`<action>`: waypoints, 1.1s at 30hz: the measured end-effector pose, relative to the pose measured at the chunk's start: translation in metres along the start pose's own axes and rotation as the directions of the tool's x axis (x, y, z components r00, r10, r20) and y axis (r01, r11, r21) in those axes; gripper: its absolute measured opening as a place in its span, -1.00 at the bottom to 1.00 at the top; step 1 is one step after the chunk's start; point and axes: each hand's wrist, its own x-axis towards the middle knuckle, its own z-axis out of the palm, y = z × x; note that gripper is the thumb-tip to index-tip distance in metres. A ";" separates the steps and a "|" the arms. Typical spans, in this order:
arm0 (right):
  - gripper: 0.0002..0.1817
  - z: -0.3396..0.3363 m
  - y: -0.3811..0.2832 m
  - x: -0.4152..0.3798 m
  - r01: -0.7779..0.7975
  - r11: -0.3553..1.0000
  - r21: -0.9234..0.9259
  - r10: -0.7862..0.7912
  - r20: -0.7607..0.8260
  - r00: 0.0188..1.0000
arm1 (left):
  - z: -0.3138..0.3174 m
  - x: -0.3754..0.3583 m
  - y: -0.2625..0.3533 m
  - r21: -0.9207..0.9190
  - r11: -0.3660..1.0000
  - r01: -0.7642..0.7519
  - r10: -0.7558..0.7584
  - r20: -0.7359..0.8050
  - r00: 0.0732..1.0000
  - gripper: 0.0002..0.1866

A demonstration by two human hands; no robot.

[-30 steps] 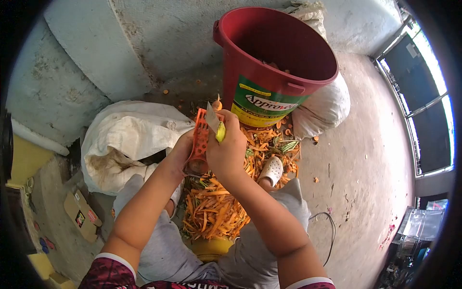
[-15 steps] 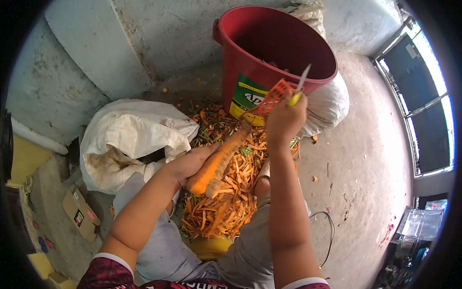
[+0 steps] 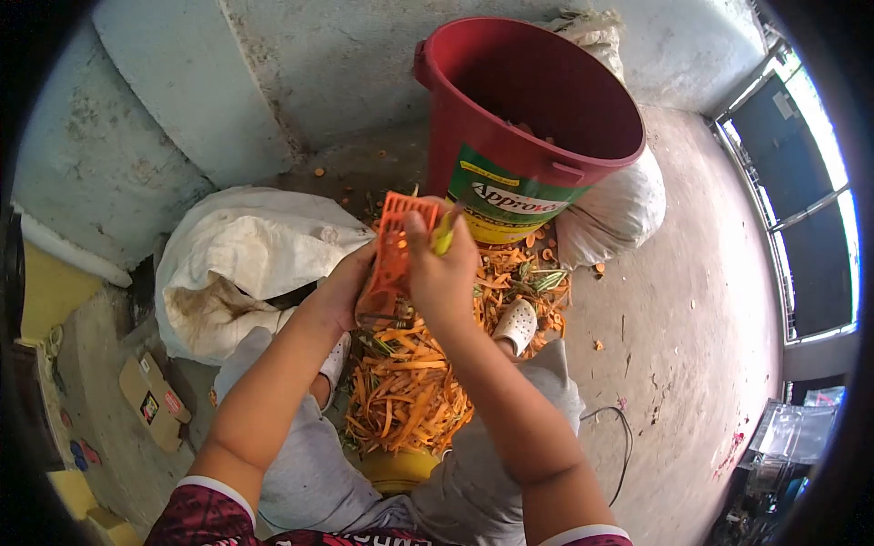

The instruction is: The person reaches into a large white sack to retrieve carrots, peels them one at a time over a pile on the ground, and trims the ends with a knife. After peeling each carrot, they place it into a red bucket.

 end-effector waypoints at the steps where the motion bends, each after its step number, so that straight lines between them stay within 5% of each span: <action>1: -0.78 0.003 0.003 -0.002 0.035 0.997 -0.068 -0.035 -0.003 0.999 | 0.002 0.000 0.000 -0.003 0.999 -0.045 0.045 -0.034 0.998 -0.69; 7: -0.79 0.012 0.007 -0.009 0.221 0.898 -0.381 -0.267 -0.070 0.961 | 0.009 -0.004 0.000 -0.105 0.992 -0.076 0.078 0.017 0.997 -0.72; 10: -0.80 0.008 0.007 -0.006 0.231 0.864 -0.447 -0.287 -0.062 0.956 | 0.021 -0.009 0.001 -0.031 0.995 -0.094 0.091 -0.085 0.992 -0.71; 13: -0.82 -0.002 0.014 0.009 0.279 0.792 -0.543 -0.389 -0.098 0.916 | 0.013 -0.010 0.002 0.097 0.995 -0.014 0.005 0.086 0.996 -0.67; 15: -0.88 -0.032 0.020 0.046 0.234 0.758 -0.609 -0.466 -0.254 0.847 | 0.021 -0.022 -0.013 0.375 0.907 0.191 -0.176 -0.073 0.982 -0.60; 16: -0.87 -0.048 0.019 0.061 0.191 0.859 -0.475 -0.382 -0.346 0.857 | 0.029 -0.029 -0.019 0.443 0.879 0.175 -0.168 -0.055 0.984 -0.56; 18: -0.86 -0.068 0.015 0.079 0.177 0.829 -0.530 -0.480 -0.512 0.713 | 0.027 -0.032 -0.019 0.525 0.837 0.157 -0.217 0.055 0.975 -0.56; 21: -0.85 -0.073 -0.003 0.072 0.177 0.970 -0.165 -0.241 -0.618 0.749 | 0.016 -0.026 -0.019 0.467 0.877 0.116 -0.157 0.050 0.986 -0.57; 24: -0.86 -0.057 0.000 0.057 0.181 0.973 -0.144 -0.228 -0.464 0.856 | -0.003 -0.012 -0.010 0.147 0.987 0.065 -0.063 -0.018 0.998 -0.59; 29: -0.82 -0.009 0.014 0.010 0.360 0.866 -0.347 -0.436 -0.170 0.884 | 0.008 -0.011 0.001 0.038 0.999 0.002 0.001 -0.081 0.997 -0.61; 33: -0.80 0.005 0.008 -0.008 0.281 0.912 -0.298 -0.305 -0.034 0.952 | 0.012 -0.010 -0.002 -0.046 0.998 -0.043 0.039 -0.075 0.996 -0.66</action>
